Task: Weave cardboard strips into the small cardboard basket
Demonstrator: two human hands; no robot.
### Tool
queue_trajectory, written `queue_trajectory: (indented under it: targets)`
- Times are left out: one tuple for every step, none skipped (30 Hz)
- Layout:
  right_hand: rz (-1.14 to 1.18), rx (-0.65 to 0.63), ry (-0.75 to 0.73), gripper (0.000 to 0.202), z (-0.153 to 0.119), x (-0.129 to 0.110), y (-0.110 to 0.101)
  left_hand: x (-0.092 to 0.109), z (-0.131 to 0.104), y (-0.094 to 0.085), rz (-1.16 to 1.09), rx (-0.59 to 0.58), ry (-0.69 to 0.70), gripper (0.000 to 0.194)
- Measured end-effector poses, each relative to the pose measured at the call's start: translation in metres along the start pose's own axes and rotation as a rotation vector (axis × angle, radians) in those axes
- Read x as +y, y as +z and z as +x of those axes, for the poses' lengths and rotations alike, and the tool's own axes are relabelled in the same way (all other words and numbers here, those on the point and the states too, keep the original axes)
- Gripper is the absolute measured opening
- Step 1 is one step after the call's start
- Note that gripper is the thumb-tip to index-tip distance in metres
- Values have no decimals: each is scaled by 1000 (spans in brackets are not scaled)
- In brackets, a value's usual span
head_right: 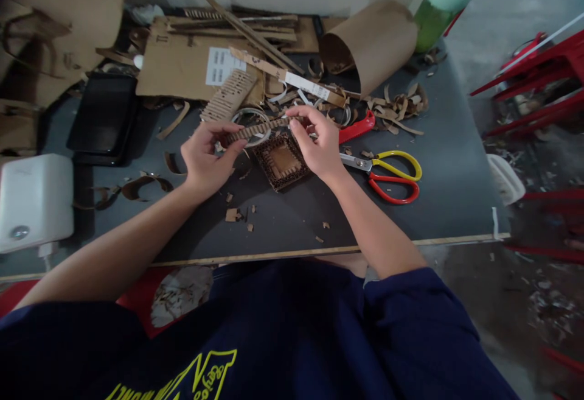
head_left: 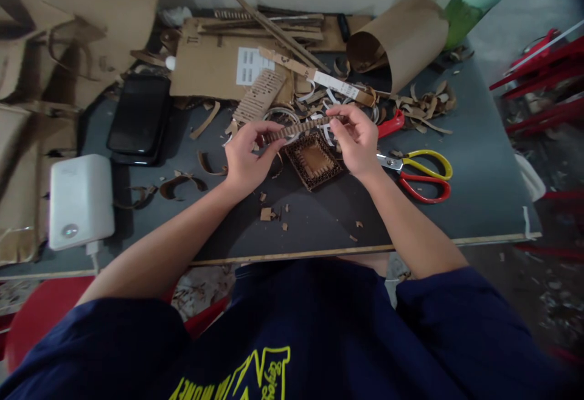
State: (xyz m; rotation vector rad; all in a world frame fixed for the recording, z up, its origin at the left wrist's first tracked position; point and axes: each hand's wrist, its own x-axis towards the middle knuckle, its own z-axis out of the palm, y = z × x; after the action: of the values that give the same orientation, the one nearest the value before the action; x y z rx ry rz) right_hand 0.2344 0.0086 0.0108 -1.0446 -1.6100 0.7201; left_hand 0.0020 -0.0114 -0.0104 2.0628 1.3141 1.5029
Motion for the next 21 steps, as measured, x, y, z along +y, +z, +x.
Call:
queue_trajectory:
  targets:
    - [3, -8, 7, 41, 0, 1, 0, 1, 0, -1, -4, -1, -20, 22]
    - [4, -18, 16, 44, 0, 2, -1, 3, 1, -2, -16, -17, -35, 23]
    - [6, -28, 20, 47, 0, 3, -1, 5, 2, -3, -46, -48, -47, 24]
    - [13, -42, 19, 51, -1, 4, -2, 8, 2, -4, -94, -93, -59, 25]
    - [25, -64, 15, 54, -1, 4, -2, 11, 3, -5, -159, -146, -77, 27]
    - [39, -92, 10, 58, -2, 4, -2, 14, 3, -6, -229, -197, -100, 30]
    - [54, -125, 9, 60, -3, 3, -1, 16, 3, -7, -293, -243, -130, 34]
    - [65, -157, 12, 61, -3, 2, 0, 18, 4, -8, -340, -278, -164, 37]
    - [68, -180, 19, 61, -4, 1, 0, 20, 4, -8, -370, -301, -191, 39]
    - [65, -185, 24, 60, -5, 1, 2, 20, 5, -8, -387, -314, -207, 38]
    - [55, -164, 24, 57, -5, 2, 2, 20, 5, -8, -398, -315, -218, 37]
    - [43, -119, 18, 53, -5, 3, 3, 20, 5, -8, -406, -308, -230, 35]
    - [30, -59, 7, 49, -4, 6, 3, 20, 5, -7, -412, -297, -246, 35]
    - [14, 6, -8, 44, -3, 8, 3, 20, 5, -6, -417, -285, -264, 35]
    - [-3, 60, -21, 40, -2, 11, 3, 19, 5, -5, -424, -276, -279, 35]
    - [-23, 96, -31, 37, -2, 13, 2, 19, 5, -4, -432, -272, -287, 36]
    - [-43, 110, -37, 34, -1, 15, 2, 19, 4, -4, -436, -276, -285, 38]
    - [-61, 109, -40, 32, -1, 16, 2, 19, 4, -4, -439, -286, -275, 39]
    - [-77, 100, -43, 31, -2, 16, 2, 20, 3, -4, -439, -297, -259, 41]
    - [-88, 88, -48, 30, -2, 15, 3, 20, 3, -5, -437, -309, -240, 42]
    - [-93, 81, -55, 29, -3, 14, 4, 20, 3, -6, -433, -319, -221, 42]
